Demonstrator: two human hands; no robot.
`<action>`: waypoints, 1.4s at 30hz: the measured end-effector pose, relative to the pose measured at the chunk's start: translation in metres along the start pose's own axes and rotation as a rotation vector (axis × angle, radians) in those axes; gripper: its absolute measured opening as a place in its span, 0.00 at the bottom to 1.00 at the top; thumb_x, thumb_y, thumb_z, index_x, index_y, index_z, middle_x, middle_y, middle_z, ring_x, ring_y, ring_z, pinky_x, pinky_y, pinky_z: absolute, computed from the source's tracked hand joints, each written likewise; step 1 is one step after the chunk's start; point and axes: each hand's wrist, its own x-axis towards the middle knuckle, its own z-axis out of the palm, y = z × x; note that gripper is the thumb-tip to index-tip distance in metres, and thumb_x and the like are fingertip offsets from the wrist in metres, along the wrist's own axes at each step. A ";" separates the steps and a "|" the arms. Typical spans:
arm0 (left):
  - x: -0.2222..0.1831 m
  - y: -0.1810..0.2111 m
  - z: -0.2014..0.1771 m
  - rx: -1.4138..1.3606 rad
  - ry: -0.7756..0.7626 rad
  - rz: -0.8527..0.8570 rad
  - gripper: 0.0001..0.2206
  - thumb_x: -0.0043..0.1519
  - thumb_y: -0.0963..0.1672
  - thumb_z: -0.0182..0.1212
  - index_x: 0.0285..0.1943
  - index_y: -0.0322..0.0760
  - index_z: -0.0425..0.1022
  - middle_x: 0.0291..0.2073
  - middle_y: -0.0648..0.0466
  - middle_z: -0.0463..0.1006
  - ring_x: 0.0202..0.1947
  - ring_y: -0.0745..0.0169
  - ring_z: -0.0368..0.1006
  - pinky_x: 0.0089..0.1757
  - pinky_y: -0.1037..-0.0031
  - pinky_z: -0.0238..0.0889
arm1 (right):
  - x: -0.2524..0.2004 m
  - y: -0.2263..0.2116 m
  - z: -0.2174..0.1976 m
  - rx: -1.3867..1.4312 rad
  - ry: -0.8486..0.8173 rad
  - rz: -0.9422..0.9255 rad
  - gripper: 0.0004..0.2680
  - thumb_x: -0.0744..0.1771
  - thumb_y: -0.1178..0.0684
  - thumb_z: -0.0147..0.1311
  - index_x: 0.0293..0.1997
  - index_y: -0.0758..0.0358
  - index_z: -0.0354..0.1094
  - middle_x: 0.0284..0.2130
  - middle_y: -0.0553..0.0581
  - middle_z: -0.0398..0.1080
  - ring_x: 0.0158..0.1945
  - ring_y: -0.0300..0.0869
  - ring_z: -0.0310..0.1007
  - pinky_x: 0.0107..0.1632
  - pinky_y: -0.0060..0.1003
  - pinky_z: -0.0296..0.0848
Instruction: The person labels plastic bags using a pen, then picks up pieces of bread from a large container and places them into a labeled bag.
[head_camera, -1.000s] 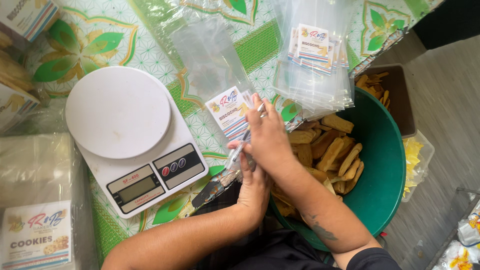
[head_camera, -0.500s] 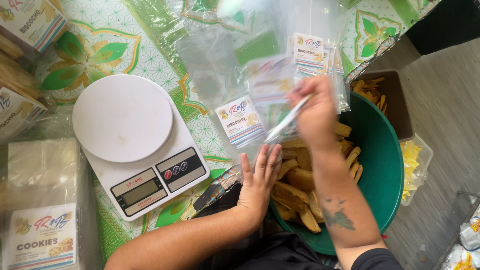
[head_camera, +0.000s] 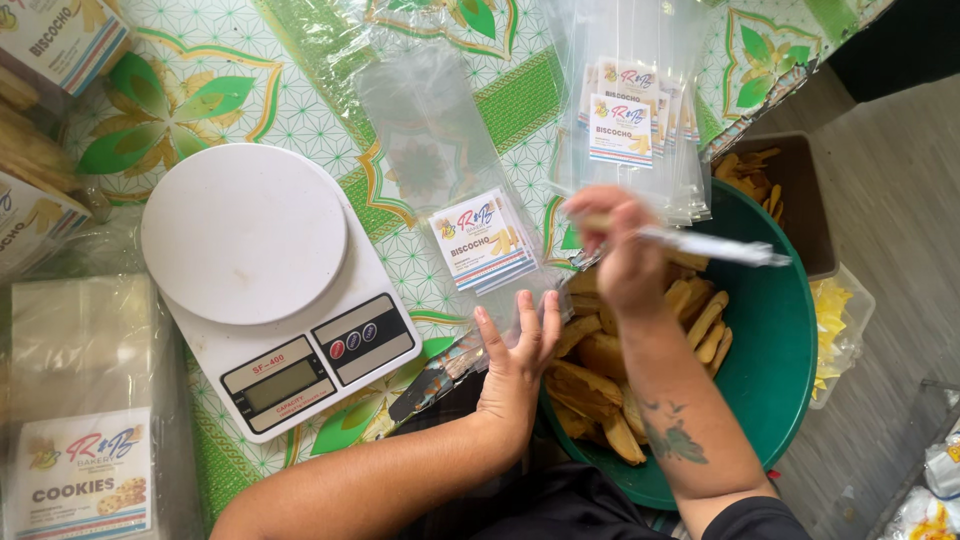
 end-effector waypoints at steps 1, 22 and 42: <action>0.000 0.001 0.001 -0.010 0.005 -0.007 0.36 0.60 0.51 0.47 0.80 0.41 0.50 0.76 0.43 0.40 0.70 0.29 0.43 0.52 0.23 0.51 | -0.009 0.001 0.012 0.083 -0.102 0.001 0.18 0.72 0.35 0.46 0.47 0.62 0.71 0.26 0.46 0.68 0.27 0.28 0.62 0.31 0.22 0.62; 0.004 0.017 0.013 0.009 -0.005 -0.030 0.34 0.61 0.50 0.49 0.79 0.41 0.53 0.69 0.42 0.47 0.70 0.29 0.43 0.52 0.22 0.52 | -0.021 0.002 0.050 -0.409 -0.156 -0.090 0.10 0.66 0.63 0.59 0.23 0.68 0.63 0.20 0.54 0.67 0.24 0.36 0.63 0.31 0.32 0.64; 0.005 0.020 0.013 -0.117 0.047 -0.098 0.36 0.61 0.51 0.47 0.81 0.45 0.49 0.77 0.46 0.41 0.73 0.31 0.40 0.55 0.21 0.44 | -0.019 -0.002 0.044 -0.259 0.108 -0.017 0.04 0.70 0.57 0.57 0.40 0.66 0.67 0.35 0.58 0.72 0.33 0.37 0.69 0.41 0.33 0.70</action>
